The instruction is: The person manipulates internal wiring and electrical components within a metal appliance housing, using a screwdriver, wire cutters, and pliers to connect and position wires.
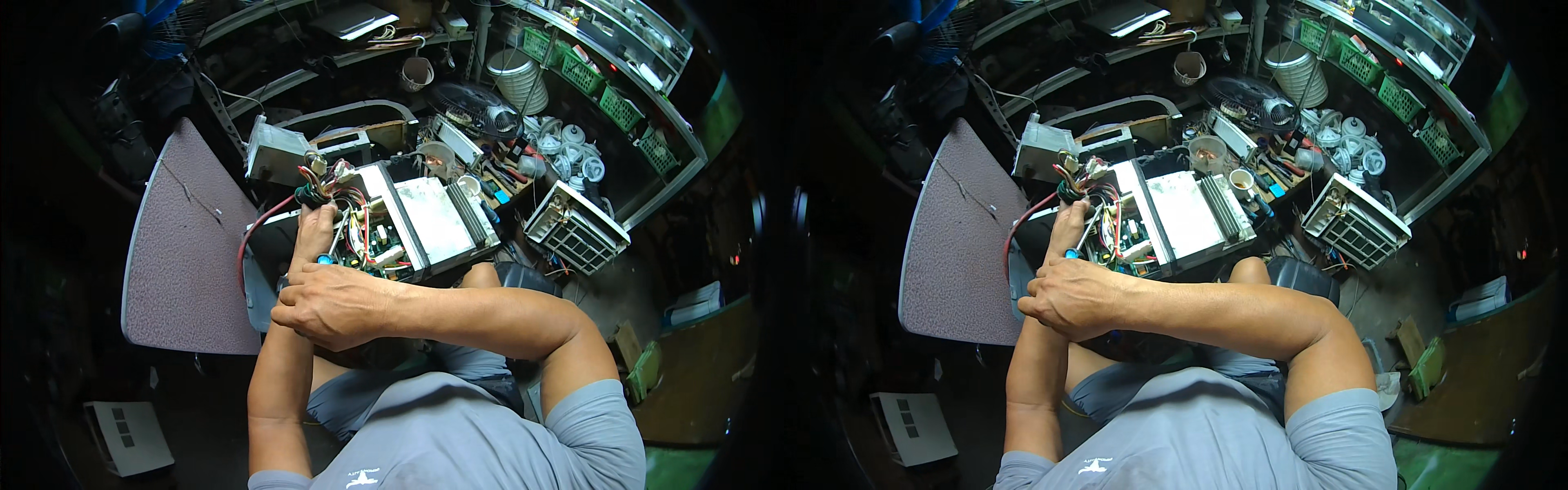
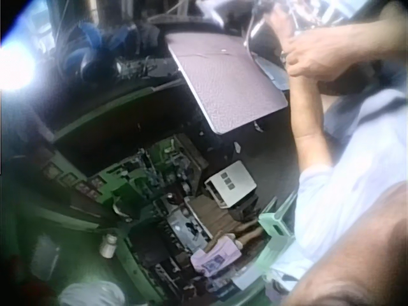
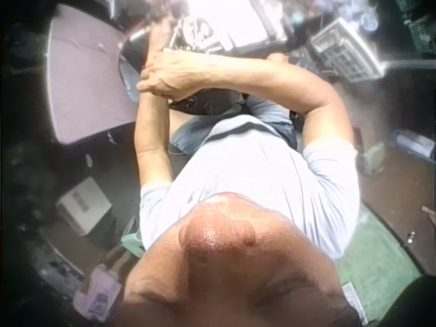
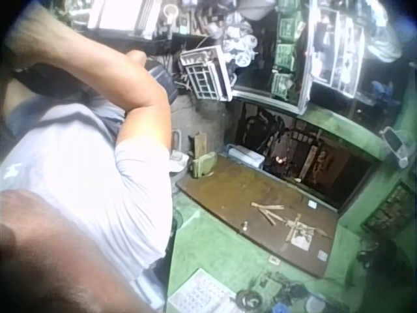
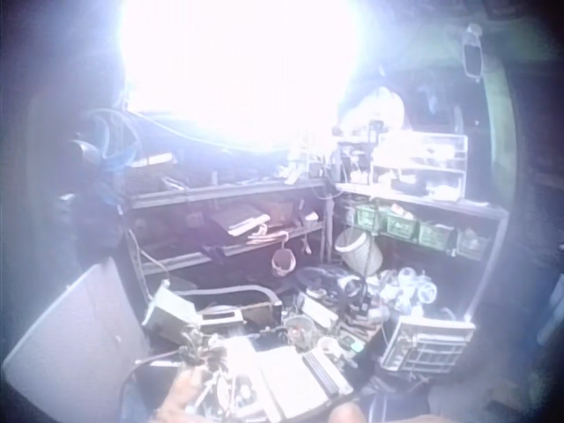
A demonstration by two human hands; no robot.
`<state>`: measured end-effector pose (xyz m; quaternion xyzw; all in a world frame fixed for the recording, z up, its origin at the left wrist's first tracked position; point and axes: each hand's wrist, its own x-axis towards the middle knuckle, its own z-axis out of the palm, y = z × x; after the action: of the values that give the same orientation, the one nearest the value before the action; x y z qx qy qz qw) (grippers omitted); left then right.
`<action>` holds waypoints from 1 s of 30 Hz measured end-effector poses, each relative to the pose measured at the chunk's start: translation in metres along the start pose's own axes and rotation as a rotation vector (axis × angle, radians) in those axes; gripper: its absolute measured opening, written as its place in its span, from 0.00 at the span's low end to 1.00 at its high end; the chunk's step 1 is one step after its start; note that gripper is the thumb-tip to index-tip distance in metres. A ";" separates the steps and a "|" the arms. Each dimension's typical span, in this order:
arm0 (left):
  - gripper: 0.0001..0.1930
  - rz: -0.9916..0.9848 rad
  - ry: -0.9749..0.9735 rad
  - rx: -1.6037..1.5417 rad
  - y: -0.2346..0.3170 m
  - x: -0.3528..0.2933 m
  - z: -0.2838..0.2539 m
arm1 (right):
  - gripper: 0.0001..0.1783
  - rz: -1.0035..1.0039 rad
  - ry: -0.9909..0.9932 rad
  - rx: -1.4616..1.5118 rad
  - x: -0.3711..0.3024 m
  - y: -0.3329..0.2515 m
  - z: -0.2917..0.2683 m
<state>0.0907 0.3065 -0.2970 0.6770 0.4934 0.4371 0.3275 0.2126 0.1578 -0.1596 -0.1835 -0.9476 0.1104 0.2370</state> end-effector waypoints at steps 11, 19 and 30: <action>0.10 -0.299 -0.050 -0.614 0.068 -0.019 0.001 | 0.27 0.157 0.473 0.216 -0.060 0.016 -0.035; 0.12 -0.305 -0.098 -0.813 0.039 -0.021 -0.005 | 0.18 0.210 1.009 0.606 -0.080 0.023 -0.034; 0.18 -0.359 -0.082 -0.868 0.029 -0.017 0.015 | 0.22 0.049 0.858 0.336 -0.083 0.010 -0.057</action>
<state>0.1130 0.2816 -0.2821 0.3981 0.3608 0.5123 0.6700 0.3117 0.1410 -0.1472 -0.1938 -0.7283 0.1820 0.6316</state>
